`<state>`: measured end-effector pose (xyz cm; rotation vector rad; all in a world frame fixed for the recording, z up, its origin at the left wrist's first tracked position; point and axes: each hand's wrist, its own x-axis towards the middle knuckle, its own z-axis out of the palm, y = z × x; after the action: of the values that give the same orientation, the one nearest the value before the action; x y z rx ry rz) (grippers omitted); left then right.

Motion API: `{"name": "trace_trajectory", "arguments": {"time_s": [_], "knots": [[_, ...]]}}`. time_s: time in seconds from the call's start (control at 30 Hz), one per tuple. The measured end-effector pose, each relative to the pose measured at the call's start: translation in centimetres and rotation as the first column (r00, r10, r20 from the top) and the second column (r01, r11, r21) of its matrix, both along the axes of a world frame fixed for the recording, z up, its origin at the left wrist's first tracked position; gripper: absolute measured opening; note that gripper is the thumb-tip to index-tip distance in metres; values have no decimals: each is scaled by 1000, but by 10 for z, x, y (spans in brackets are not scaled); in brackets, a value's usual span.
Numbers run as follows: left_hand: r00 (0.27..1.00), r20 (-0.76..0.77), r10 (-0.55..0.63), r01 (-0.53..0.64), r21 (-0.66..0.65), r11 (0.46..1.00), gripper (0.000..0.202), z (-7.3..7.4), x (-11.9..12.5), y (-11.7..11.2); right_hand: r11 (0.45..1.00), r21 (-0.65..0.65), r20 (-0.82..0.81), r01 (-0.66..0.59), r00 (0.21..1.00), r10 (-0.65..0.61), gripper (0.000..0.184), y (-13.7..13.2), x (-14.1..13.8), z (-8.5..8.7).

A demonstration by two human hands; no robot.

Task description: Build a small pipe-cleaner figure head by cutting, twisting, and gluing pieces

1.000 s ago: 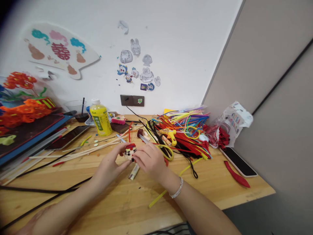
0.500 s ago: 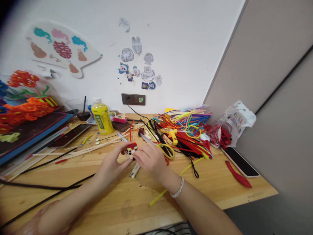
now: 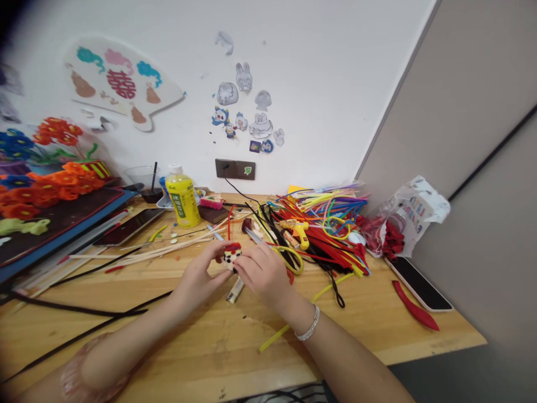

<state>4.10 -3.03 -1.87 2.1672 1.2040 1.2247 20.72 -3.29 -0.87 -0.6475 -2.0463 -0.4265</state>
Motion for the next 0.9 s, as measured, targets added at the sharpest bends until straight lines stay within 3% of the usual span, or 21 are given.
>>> {"name": "trace_trajectory", "arguments": {"time_s": [0.9], "knots": [[996, 83, -31, 27, 46, 999, 39, 1, -1, 0, 999, 18, 79, 38, 996, -40, 17, -1, 3, -4]]}}
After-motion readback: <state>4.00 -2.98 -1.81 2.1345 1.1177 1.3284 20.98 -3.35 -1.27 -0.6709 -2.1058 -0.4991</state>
